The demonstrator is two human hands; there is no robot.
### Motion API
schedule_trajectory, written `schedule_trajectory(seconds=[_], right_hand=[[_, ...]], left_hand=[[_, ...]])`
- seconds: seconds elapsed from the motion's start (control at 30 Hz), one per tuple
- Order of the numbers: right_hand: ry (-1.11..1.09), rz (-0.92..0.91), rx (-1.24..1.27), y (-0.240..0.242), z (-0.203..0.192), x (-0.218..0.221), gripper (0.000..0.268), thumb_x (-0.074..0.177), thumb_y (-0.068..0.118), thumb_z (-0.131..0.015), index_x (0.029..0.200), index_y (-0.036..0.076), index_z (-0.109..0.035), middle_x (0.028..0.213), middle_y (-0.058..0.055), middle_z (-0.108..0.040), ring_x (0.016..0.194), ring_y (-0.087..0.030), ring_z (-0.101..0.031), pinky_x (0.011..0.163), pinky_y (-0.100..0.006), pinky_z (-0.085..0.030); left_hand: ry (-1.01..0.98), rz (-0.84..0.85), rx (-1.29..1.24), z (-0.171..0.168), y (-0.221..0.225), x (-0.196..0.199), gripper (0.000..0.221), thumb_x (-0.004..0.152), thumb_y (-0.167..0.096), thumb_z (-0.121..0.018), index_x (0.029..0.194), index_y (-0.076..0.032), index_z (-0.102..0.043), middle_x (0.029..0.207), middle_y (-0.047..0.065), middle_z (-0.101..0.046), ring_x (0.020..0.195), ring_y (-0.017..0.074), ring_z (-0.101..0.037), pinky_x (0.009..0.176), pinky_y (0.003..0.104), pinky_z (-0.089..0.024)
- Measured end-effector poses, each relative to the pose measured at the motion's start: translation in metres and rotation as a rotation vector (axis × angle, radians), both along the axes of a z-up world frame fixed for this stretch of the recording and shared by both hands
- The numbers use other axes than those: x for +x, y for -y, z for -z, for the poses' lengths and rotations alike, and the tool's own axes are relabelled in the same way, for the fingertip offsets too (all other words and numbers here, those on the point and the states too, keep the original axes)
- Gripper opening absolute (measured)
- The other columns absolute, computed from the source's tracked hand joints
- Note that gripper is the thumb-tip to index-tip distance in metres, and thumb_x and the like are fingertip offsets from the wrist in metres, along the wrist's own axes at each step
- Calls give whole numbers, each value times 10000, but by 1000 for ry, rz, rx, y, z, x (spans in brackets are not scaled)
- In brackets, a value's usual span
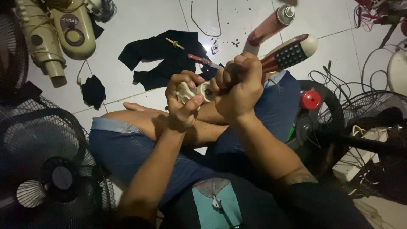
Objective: Repairing a fan motor component by unscrewing parts and applying lubricant spray.
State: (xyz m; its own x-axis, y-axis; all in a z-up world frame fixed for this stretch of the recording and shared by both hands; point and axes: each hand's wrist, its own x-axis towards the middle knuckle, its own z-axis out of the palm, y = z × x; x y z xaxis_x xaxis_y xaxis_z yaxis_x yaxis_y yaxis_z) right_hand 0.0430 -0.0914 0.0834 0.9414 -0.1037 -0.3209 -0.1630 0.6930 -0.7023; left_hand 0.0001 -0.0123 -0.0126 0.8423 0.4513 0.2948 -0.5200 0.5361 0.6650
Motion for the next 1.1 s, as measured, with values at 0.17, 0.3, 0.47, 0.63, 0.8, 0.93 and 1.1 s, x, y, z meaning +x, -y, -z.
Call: schedule_trajectory(seconds=[0.17,0.3,0.47,0.63,0.8,0.93,1.1], right_hand=[[13,1,13,0,2,1,317,796,193,-591,645,222,-314,522,33,-123,432,-126,-119,383,-266,-163],[57,53,-10,-2,14,0,284,840,115,-569,670,187,-353,535,15,-172,418,-121,-176,374,-267,-226],[30,-2,43,4,5,0,192,818,202,-574,712,214,-415,552,37,-134,441,-114,-133,394,-262,-169],[75,-33,118,14,-11,-6,147,846,260,-558,754,230,-447,583,45,-85,458,-123,-78,403,-265,-122],[33,-112,163,30,-47,-16,280,818,305,-547,660,238,-325,552,53,-74,444,-107,-71,391,-254,-116],[162,-256,208,42,-68,-28,319,860,293,-509,661,256,-263,543,68,-91,457,-87,-78,417,-221,-119],[278,-348,291,53,-92,-39,299,890,320,-473,685,245,-268,567,61,-107,462,-98,-102,429,-223,-145]], left_hand=[[12,19,4,-4,-1,-1,319,743,-148,-792,902,-74,-526,935,178,-633,791,148,-572,667,256,-425],[-12,26,22,-5,0,-2,310,763,-168,-787,921,-100,-529,959,149,-639,802,125,-559,668,245,-415],[9,100,-92,-2,-1,-3,294,786,-128,-751,946,-90,-507,977,167,-621,824,137,-578,679,238,-446],[76,216,-234,-20,8,-8,296,829,-137,-737,962,-93,-476,982,168,-609,844,166,-617,689,248,-492],[182,398,-447,-44,17,-15,330,846,-87,-742,981,-76,-442,1001,180,-554,892,218,-651,726,286,-546],[234,481,-463,-59,21,-25,356,868,-96,-778,1010,-87,-453,1041,171,-561,869,214,-630,746,288,-524],[226,503,-457,-90,31,-39,429,808,-78,-811,1034,-100,-447,1104,159,-557,889,220,-633,726,319,-530]])
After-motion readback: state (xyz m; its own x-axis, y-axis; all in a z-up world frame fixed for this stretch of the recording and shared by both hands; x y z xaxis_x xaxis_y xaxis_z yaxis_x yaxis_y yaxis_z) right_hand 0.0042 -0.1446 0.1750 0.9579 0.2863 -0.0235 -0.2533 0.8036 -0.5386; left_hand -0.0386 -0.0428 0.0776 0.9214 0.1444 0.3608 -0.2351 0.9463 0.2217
